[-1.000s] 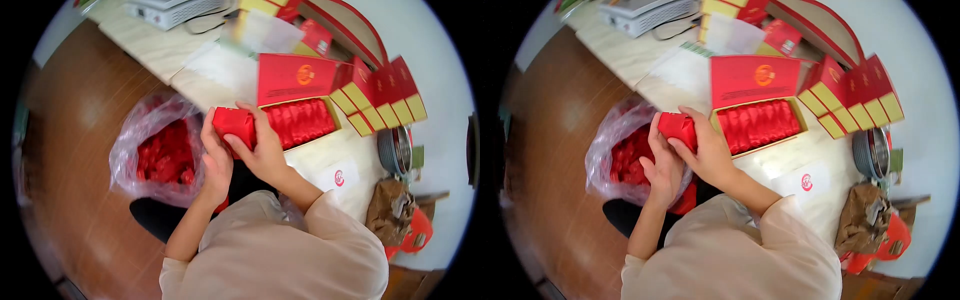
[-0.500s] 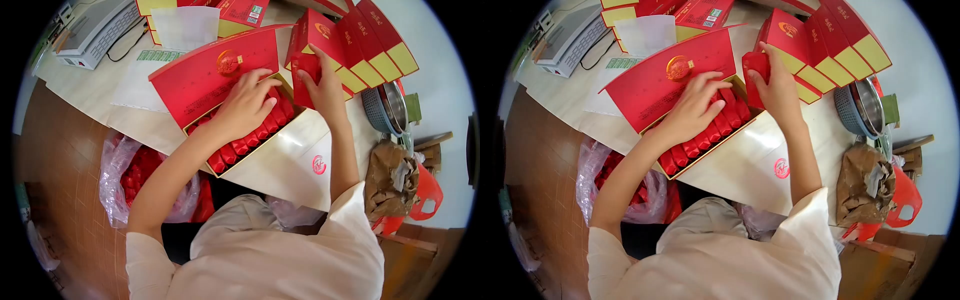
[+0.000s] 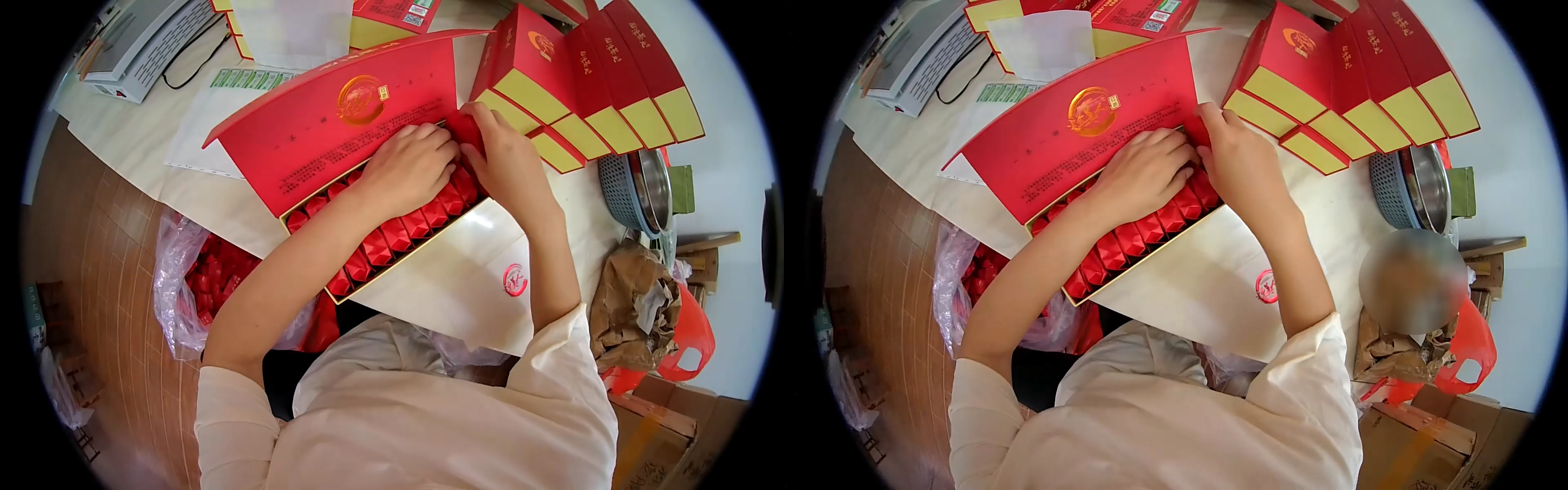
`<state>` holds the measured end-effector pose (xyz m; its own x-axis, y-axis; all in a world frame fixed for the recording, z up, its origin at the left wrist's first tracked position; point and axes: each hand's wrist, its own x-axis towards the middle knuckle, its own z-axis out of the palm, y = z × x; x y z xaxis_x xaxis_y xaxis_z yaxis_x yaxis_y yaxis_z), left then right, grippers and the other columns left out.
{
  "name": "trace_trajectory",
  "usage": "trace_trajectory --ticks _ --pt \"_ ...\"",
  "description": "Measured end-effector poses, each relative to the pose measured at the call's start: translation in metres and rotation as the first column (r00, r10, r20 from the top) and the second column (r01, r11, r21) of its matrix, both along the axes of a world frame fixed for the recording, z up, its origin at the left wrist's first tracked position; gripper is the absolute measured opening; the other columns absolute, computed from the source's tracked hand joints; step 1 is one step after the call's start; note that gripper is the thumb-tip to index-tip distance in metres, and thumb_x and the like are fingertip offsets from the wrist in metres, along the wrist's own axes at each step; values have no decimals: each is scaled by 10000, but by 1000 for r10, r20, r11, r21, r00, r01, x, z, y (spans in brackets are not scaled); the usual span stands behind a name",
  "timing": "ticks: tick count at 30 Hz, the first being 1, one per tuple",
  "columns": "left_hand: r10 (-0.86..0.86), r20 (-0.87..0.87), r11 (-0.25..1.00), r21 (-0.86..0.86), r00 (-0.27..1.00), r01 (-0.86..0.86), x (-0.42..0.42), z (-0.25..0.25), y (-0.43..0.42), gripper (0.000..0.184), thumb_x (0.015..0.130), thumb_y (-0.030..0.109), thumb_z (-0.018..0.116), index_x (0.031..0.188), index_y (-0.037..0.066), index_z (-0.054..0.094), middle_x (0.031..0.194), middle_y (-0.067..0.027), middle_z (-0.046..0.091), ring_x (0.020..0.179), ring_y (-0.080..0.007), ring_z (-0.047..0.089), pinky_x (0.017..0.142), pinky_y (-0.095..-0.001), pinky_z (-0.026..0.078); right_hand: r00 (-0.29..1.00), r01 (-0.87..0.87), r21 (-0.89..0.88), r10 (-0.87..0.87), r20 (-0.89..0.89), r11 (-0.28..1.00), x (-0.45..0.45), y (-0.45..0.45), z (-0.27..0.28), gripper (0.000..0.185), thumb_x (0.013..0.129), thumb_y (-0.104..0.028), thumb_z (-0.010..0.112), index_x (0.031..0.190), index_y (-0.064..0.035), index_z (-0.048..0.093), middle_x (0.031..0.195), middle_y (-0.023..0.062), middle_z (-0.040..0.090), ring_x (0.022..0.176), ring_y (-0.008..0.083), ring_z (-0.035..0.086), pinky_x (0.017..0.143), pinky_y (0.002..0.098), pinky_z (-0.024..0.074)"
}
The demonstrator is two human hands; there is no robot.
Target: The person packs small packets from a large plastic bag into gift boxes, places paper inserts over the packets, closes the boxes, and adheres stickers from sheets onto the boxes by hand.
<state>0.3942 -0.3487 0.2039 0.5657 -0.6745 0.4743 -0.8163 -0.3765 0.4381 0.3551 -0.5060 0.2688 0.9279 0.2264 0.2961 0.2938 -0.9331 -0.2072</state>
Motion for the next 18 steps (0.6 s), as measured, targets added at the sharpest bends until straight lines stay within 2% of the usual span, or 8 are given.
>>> trace_trajectory --ticks 1,3,4,6,7,9,18 --pt "12 14 1000 -5 1000 -12 1 0 0 153 838 160 588 923 33 596 974 -96 553 995 -264 509 872 -399 418 1000 0 -1 0 -1 1000 0 0 6 376 781 -63 662 1121 -48 501 910 147 602 793 348 624 657 419 506" --pt "23 14 1000 -6 1000 -23 1 0 2 161 830 161 597 920 27 595 971 -97 553 988 -265 514 867 -399 422 990 -18 -49 11 -137 999 2 2 16 366 795 -37 635 1128 -35 484 1014 191 612 908 385 593 757 431 481" --pt "34 16 999 -4 999 -34 0 1 3 170 823 162 606 918 22 595 969 -97 553 980 -265 519 861 -399 426 990 -22 -52 15 -138 998 4 1 16 366 795 -37 635 1128 -35 484 1014 191 612 908 385 593 757 431 481" --pt "39 24 999 -9 999 -39 1 1 4 171 819 165 612 910 21 595 961 -97 553 978 -265 520 860 -395 427 959 -45 -35 34 -282 998 12 -1 19 354 786 -47 643 1103 -20 486 976 207 619 920 393 587 769 438 474" --pt "40 31 999 -13 999 -40 1 1 5 171 816 167 618 901 20 596 953 -96 552 976 -264 521 859 -392 428 959 -54 -39 40 -281 998 15 -3 19 354 786 -47 643 1103 -20 486 976 207 619 920 393 587 769 438 474" --pt "52 38 998 -29 998 -51 2 1 4 169 812 170 622 891 22 596 949 -96 551 975 -265 521 859 -389 428 953 -127 -17 117 -280 992 19 -6 18 320 769 -45 630 1054 -10 488 837 225 617 830 401 593 724 460 468" --pt "87 123 996 -25 989 -85 3 -2 2 155 768 173 628 837 42 581 888 -86 547 947 -250 520 806 -369 425 895 -204 19 195 -401 979 43 -15 14 372 769 -124 615 1108 -5 519 937 250 626 910 422 583 777 462 470"
